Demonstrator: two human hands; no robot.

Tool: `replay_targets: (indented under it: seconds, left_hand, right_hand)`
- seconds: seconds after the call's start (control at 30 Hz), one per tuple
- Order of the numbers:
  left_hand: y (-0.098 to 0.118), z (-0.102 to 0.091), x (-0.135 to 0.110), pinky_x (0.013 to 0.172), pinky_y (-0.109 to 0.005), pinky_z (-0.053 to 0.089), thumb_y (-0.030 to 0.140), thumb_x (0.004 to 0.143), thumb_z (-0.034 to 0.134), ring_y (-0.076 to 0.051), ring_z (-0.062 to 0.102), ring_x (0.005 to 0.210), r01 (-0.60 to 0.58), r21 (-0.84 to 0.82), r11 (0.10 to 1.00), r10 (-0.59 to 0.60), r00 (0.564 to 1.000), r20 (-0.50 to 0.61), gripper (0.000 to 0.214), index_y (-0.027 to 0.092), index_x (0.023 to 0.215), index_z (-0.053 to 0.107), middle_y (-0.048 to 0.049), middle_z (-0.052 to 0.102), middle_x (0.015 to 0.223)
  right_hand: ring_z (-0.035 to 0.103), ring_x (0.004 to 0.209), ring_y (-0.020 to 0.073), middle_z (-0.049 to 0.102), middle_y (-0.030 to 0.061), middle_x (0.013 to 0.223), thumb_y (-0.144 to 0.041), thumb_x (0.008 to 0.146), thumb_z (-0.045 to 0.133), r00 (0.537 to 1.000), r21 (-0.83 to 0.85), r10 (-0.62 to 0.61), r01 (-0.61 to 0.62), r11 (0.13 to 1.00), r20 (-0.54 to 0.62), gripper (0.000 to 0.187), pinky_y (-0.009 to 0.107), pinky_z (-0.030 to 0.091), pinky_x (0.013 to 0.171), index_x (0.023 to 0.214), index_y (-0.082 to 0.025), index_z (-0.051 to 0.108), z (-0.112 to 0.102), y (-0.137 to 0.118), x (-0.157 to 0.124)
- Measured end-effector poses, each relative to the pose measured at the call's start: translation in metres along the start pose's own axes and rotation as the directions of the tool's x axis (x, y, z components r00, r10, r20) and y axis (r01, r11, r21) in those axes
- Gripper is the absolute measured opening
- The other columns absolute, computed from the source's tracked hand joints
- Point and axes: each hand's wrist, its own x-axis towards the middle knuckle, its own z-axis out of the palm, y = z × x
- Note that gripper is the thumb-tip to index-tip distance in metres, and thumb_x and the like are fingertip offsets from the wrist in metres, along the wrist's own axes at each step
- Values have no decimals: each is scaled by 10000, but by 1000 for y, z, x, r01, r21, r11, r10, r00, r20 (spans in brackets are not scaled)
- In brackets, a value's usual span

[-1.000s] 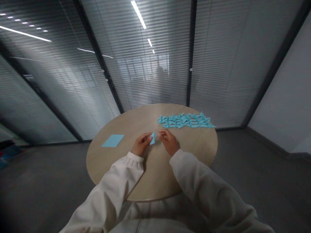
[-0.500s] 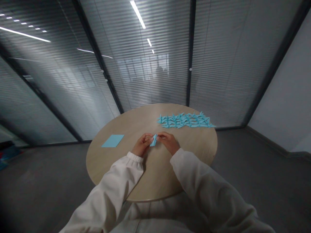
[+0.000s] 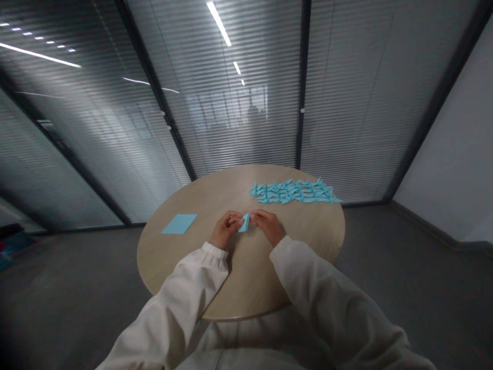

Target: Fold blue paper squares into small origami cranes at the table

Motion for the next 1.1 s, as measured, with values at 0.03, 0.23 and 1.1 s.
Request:
replay_targets:
  seconds: [0.03,0.23,1.1]
  left_hand:
    - [-1,-1,0,543,-203,387,390,607,730,-86,525,546,2,-6,1000,-2,1000,2,370,143,801,534,16,594,622]
    - [-9,-1,0,470,-183,370,440,623,706,-67,480,486,113,-124,986,-106,992,62,392,140,802,525,33,552,599]
    - [-8,-1,0,603,-280,504,523,674,620,-184,634,700,100,-16,995,-98,992,77,429,119,815,589,-56,669,738]
  right_hand:
    - [567,682,150,668,33,810,-359,713,590,1000,25,5,-5,1000,19,270,267,444,611,896,-185,687,0,-1,-1]
    - [557,666,135,658,30,811,-377,690,634,996,47,2,-6,999,89,299,260,439,616,906,-174,674,1,-3,-3]
    - [601,773,186,672,52,835,-330,663,660,999,-76,-20,17,997,-30,220,315,460,745,814,-175,696,-2,9,2]
